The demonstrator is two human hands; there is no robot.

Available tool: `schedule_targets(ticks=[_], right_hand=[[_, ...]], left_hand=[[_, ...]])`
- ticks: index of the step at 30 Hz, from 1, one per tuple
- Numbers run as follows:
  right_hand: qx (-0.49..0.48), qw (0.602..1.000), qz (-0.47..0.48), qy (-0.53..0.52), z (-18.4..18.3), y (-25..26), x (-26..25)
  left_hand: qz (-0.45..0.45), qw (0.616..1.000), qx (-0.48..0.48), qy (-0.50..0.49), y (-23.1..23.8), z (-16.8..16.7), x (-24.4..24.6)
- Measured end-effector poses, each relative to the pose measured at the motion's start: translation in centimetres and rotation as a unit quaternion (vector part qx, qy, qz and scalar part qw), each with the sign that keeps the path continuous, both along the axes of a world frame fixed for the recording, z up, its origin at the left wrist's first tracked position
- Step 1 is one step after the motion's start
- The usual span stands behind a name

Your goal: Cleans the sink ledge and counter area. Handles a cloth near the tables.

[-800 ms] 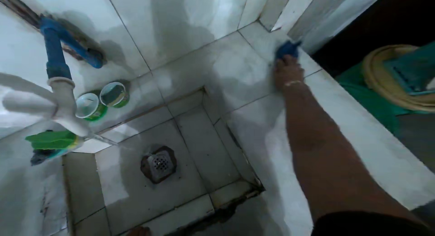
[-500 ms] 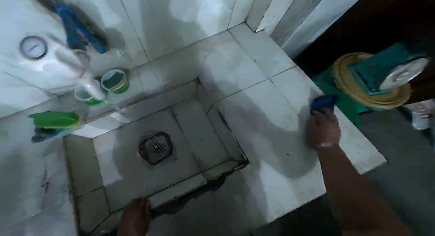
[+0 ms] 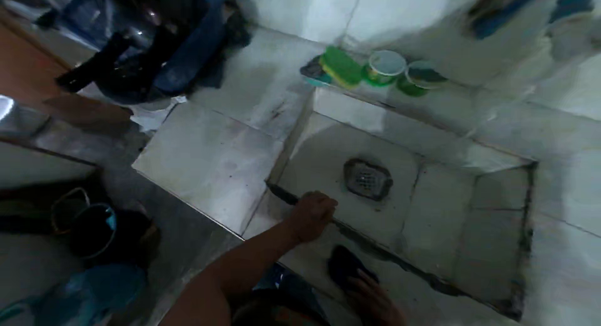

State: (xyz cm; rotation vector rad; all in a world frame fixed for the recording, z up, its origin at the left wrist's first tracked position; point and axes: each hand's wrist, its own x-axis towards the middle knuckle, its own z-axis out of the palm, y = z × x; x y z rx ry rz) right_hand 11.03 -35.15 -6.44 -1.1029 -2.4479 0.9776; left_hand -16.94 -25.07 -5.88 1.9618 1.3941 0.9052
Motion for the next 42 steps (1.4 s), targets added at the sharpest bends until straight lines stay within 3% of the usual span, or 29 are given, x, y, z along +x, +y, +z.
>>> schedule_targets(ticks=[2, 4, 7, 9, 11, 14, 17, 21, 24, 27, 30, 32, 37, 42], right_hand=[[0.021, 0.990, 0.137, 0.009, -0.4, 3.1, -5.8], [0.050, 0.966, 0.252, -0.016, -0.6, 6.5, -12.5], [0.099, 0.934, 0.336, -0.067, -0.1, 11.8, -23.1], [0.143, 0.941, 0.302, -0.051, -0.7, 15.5, -29.5], [0.125, 0.960, 0.239, -0.079, -1.2, 19.5, -35.6], [0.122, 0.972, 0.157, -0.128, -0.9, 23.5, -43.9], [0.114, 0.970, 0.182, -0.116, -0.3, 21.4, -50.7], [0.116, 0.943, 0.310, -0.007, -2.0, 13.0, -54.7], [0.047, 0.926, 0.370, -0.056, 0.0, 10.0, -51.3], [0.068, 0.936, 0.346, -0.017, 0.2, 11.8, -43.3], [0.048, 0.980, 0.190, 0.016, 0.8, 15.1, -33.6], [-0.018, 0.996, 0.059, -0.057, 3.4, 17.9, -27.8], [-0.085, 0.964, -0.209, -0.141, 7.6, 25.9, -13.7], [-0.054, 0.946, -0.298, -0.116, 9.5, 32.0, -3.6]], left_hand=[[0.056, 0.998, 0.015, -0.016, -2.4, 1.2, -3.6], [0.145, 0.985, 0.099, 0.003, -5.3, 1.1, -8.5], [0.294, 0.951, 0.092, 0.010, -11.3, 1.3, -16.8], [0.375, 0.925, 0.047, 0.036, -16.7, 1.7, -21.1], [0.441, 0.895, 0.024, 0.058, -22.3, 1.5, -23.5], [0.530, 0.845, -0.034, 0.059, -29.0, 0.5, -22.9], [0.558, 0.823, -0.109, 0.016, -32.5, -1.4, -20.4], [0.529, 0.831, -0.169, -0.029, -33.3, -4.1, -19.2], [0.506, 0.842, -0.187, -0.027, -31.9, -3.5, -20.3], [0.495, 0.849, -0.184, -0.026, -29.9, -1.8, -21.9], [0.475, 0.867, -0.151, -0.028, -26.8, -0.1, -22.2], [0.443, 0.888, -0.118, -0.037, -23.7, 1.1, -21.3], [0.294, 0.953, -0.036, -0.063, -13.4, 3.3, -16.1], [0.125, 0.991, -0.034, -0.025, -0.3, 8.1, -6.1]])
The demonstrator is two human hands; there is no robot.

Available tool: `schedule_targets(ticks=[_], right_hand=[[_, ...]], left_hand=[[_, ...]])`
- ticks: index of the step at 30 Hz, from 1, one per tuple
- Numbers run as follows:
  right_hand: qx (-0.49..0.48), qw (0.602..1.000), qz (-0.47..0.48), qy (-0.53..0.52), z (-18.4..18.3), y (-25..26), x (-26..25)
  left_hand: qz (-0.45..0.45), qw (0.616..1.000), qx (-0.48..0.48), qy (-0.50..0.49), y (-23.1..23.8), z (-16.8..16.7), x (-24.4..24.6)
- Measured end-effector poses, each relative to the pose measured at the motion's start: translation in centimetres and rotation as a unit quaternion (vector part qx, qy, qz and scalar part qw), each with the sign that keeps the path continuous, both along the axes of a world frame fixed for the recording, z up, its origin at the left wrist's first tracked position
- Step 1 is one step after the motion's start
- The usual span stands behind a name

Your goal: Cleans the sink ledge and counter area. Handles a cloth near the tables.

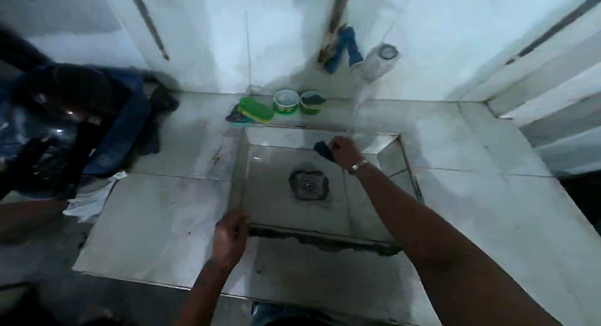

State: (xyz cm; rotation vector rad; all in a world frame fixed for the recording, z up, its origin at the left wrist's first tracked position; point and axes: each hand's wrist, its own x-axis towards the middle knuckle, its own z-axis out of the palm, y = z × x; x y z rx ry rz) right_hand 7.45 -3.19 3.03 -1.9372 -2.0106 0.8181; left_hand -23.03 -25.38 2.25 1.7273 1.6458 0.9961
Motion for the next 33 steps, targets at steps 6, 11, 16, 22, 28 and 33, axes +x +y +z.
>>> schedule_targets(ticks=[6, 11, 16, 22, 28, 33], right_hand=[[0.080, 0.996, 0.001, 0.049, 5.6, 2.2, 4.3], [0.143, 0.984, -0.004, 0.109, 9.4, 1.8, 5.9], [0.154, 0.933, -0.053, 0.321, 8.5, 1.1, 6.4], [-0.004, 0.857, -0.195, 0.477, 2.4, 1.6, 6.7], [-0.056, 0.624, -0.286, 0.725, -1.0, 2.4, 3.0], [0.120, 0.826, -0.076, 0.545, 0.2, 2.3, 3.2]], left_hand=[[-0.079, 0.991, -0.075, -0.078, 13.4, 3.8, 12.2], [-0.083, 0.982, -0.148, -0.084, 19.7, 4.7, 18.4], [-0.106, 0.979, -0.149, -0.094, 22.9, 3.1, 21.1], [-0.038, 0.988, -0.096, -0.115, 23.7, 5.2, 22.6], [-0.032, 0.957, -0.162, -0.238, 21.7, 4.1, 23.9], [0.101, 0.772, -0.318, -0.541, 21.8, 5.5, 23.5]])
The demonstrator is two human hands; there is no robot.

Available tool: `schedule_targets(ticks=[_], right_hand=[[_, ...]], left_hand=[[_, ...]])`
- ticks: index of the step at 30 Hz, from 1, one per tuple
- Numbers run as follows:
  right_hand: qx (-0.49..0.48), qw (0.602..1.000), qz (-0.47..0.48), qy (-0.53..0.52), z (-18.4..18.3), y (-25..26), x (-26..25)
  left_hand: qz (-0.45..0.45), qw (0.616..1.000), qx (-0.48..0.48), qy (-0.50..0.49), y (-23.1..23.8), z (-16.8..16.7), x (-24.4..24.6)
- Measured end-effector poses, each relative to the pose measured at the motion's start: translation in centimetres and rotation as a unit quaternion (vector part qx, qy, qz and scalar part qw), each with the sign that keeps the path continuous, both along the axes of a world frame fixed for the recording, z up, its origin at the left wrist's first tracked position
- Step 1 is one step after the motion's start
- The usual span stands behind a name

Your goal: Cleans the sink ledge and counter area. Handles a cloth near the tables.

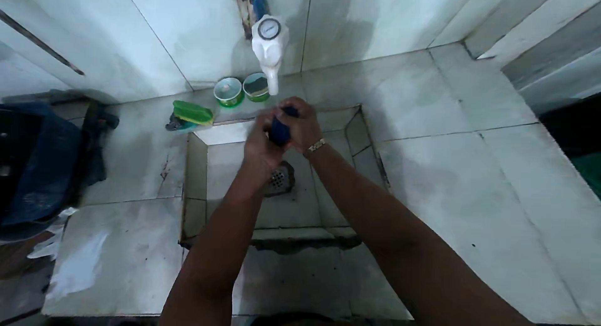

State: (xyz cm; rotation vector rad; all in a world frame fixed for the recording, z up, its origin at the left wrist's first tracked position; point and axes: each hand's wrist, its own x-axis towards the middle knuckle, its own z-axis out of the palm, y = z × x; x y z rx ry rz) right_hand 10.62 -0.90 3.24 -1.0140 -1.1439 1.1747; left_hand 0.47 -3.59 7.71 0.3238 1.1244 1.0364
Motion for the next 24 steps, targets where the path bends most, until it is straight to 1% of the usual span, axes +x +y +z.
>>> schedule_targets(ticks=[1, 2, 3, 4, 5, 7, 8, 9, 10, 11, 13, 15, 17, 19, 21, 22, 24], right_hand=[[0.061, 0.997, 0.033, -0.045, 0.4, -0.4, -0.1], [0.109, 0.990, 0.052, -0.072, 0.9, -0.8, -0.5], [0.136, 0.986, 0.058, -0.081, 1.5, -1.4, -1.0], [0.143, 0.985, 0.054, -0.077, 2.1, -2.1, -1.5], [0.143, 0.987, 0.038, -0.068, 2.5, -2.6, -2.0], [0.132, 0.988, -0.013, -0.074, 3.2, -3.2, -2.5], [0.113, 0.988, -0.033, -0.097, 3.6, -3.4, -2.5], [0.089, 0.988, -0.047, -0.119, 3.9, -3.5, -2.4], [0.058, 0.988, -0.059, -0.129, 4.1, -3.5, -2.3], [0.025, 0.990, -0.070, -0.119, 4.1, -3.4, -2.3], [-0.025, 0.994, -0.098, -0.049, 3.2, -3.0, -2.5], [-0.053, 0.990, -0.125, 0.030, 1.9, -2.7, -2.8], [-0.098, 0.984, -0.129, 0.074, 1.0, -3.0, -2.9], [-0.159, 0.976, -0.115, 0.096, -0.1, -3.4, -2.8], [-0.198, 0.972, -0.070, 0.102, -1.6, -3.8, -2.3], [-0.196, 0.976, -0.045, 0.082, -2.4, -4.2, -2.0], [-0.179, 0.983, 0.026, -0.015, -3.4, -5.3, -1.0]], left_hand=[[0.019, 0.999, -0.021, -0.043, 0.4, 0.1, -0.1], [0.039, 0.996, -0.022, -0.074, 0.5, 0.3, -0.1], [0.061, 0.994, -0.002, -0.092, 0.4, 0.5, 0.0], [0.080, 0.993, 0.025, -0.088, 0.1, 0.6, 0.3], [0.093, 0.991, 0.058, -0.072, -0.2, 0.6, 0.6], [0.063, 0.989, 0.121, -0.065, -0.9, 0.1, 0.8], [0.043, 0.988, 0.133, -0.066, -1.0, -0.1, 0.8], [0.043, 0.988, 0.131, -0.073, -0.9, -0.5, 1.1], [0.054, 0.987, 0.125, -0.081, -0.6, -0.9, 1.5], [0.069, 0.988, 0.122, -0.070, -0.2, -1.6, 1.8], [0.097, 0.989, 0.108, 0.019, 0.4, -3.0, 2.3], [0.112, 0.978, 0.094, 0.147, 0.6, -3.9, 2.7], [0.086, 0.957, 0.096, 0.260, -0.1, -4.5, 2.7], [0.043, 0.939, 0.089, 0.329, -1.0, -5.5, 2.2], [0.003, 0.927, 0.076, 0.367, -2.0, -6.3, 1.3], [-0.011, 0.924, 0.070, 0.376, -2.4, -6.5, 0.8], [-0.009, 0.919, 0.080, 0.386, -2.9, -6.7, -0.5]])
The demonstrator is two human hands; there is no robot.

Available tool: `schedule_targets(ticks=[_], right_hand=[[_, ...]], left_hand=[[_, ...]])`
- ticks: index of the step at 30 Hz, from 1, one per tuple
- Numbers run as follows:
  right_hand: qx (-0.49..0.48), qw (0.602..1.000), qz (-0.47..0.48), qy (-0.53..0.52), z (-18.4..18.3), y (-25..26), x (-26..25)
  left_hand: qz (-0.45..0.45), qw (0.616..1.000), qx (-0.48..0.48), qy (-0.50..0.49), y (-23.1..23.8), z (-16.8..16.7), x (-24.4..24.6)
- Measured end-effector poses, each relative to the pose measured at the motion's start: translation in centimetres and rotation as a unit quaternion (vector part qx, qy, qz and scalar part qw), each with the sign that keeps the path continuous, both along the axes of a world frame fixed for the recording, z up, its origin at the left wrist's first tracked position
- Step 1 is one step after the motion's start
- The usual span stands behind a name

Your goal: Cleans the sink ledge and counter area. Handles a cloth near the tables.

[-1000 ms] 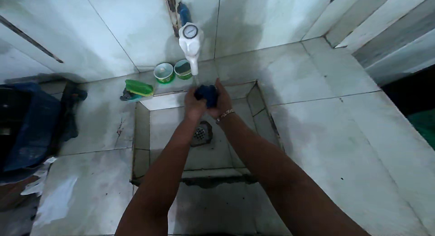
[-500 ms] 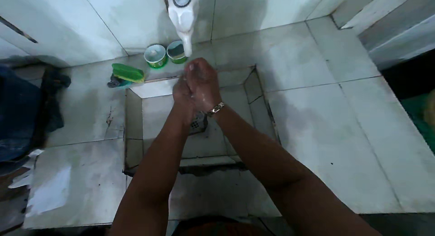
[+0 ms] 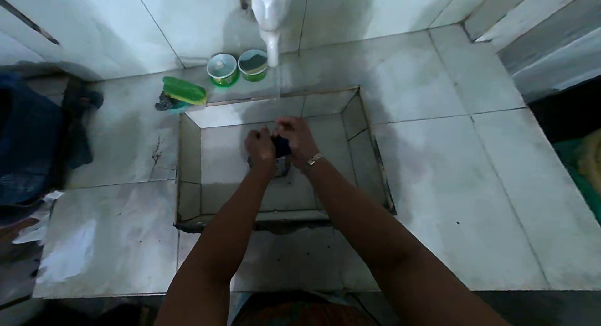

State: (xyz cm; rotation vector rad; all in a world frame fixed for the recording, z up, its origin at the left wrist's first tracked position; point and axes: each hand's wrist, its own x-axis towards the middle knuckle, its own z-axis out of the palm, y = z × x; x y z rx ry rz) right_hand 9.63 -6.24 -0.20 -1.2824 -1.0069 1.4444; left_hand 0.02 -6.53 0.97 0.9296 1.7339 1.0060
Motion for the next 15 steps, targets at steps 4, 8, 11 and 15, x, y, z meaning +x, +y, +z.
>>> schedule_targets(ticks=[4, 8, 11, 15], right_hand=[[0.038, 0.981, 0.137, -0.131, -0.6, -2.5, 0.0], [0.134, 0.959, 0.117, -0.219, 1.4, -2.9, -0.2], [0.179, 0.950, 0.085, -0.239, 2.5, -2.4, 0.1], [0.218, 0.947, 0.084, -0.221, 5.0, -2.6, -1.1]], left_hand=[[-0.011, 0.996, 0.081, -0.037, -1.0, 0.4, -3.0], [-0.136, 0.977, 0.147, -0.074, -2.9, 0.6, -6.7], [-0.240, 0.958, 0.157, -0.033, -3.8, 1.5, -8.9], [-0.285, 0.940, 0.185, -0.018, -4.4, 3.2, -10.4]])
